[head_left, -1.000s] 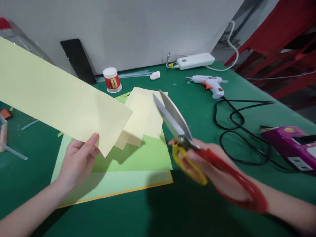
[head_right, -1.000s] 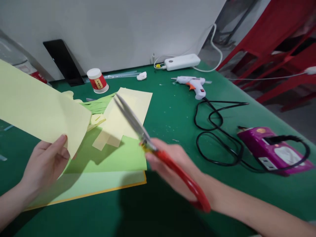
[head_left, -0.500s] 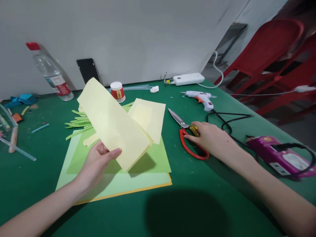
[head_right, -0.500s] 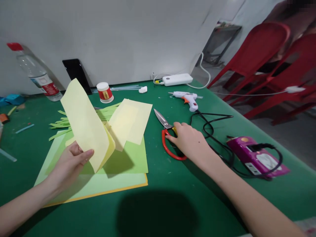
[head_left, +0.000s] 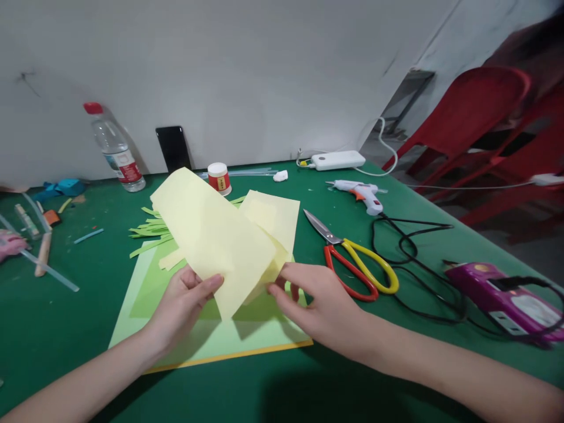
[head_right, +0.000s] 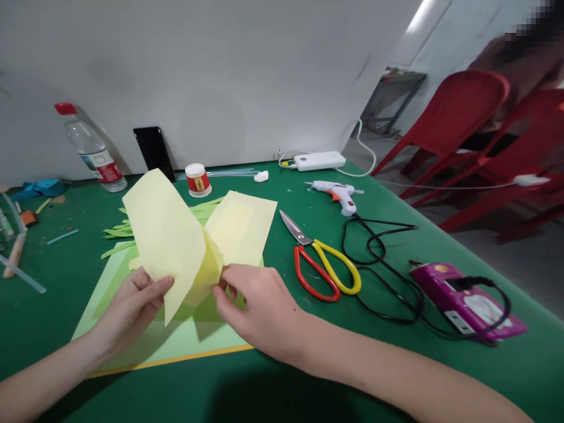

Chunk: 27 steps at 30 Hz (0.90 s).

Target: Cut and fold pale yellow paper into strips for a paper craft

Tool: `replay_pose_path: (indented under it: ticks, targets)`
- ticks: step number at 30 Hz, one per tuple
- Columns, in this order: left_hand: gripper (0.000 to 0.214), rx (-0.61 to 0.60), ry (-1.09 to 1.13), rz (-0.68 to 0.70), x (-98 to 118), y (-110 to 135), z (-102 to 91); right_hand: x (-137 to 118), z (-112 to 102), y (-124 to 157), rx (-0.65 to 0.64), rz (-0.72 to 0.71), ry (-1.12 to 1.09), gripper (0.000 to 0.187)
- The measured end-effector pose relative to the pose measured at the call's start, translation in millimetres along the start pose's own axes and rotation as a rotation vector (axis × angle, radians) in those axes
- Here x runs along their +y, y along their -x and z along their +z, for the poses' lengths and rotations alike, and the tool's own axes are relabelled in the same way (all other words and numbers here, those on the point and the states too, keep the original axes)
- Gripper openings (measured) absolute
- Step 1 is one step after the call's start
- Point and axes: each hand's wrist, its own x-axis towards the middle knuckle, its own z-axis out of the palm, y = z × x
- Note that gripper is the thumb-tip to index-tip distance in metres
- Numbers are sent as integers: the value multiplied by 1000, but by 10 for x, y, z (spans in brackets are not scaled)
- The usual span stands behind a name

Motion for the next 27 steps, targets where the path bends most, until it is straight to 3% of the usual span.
replay_pose_path:
  ticks: [4, 7, 11, 14, 19, 22, 24, 27]
  targets:
    - [33, 27, -7, 13, 8, -40, -35, 18, -55, -78, 0, 100, -145, 15]
    - [18, 23, -18, -6, -2, -57, -42, 24, -95, -125, -91, 235, -238, 23]
    - [18, -13, -75, 2, -30, -36, -40, 83, -104, -161, -289, 375, -431, 42]
    - [19, -69, -184, -14, -51, 1, -34, 140, -59, -189, -277, 408, -485, 38]
    - [23, -88, -437, -23, -64, 36, -46, 144, 3, -213, -106, 277, -387, 15]
    - [27, -93, -475, -43, -57, 30, -97, 119, -61, -184, 43, 98, -268, 28]
    - [24, -130, -455, -66, -27, 22, -134, 122, -133, -154, 179, -72, -73, 36]
    - [21, -171, -247, -11, 69, -7, -163, 167, -218, -105, 351, -329, 251, 40]
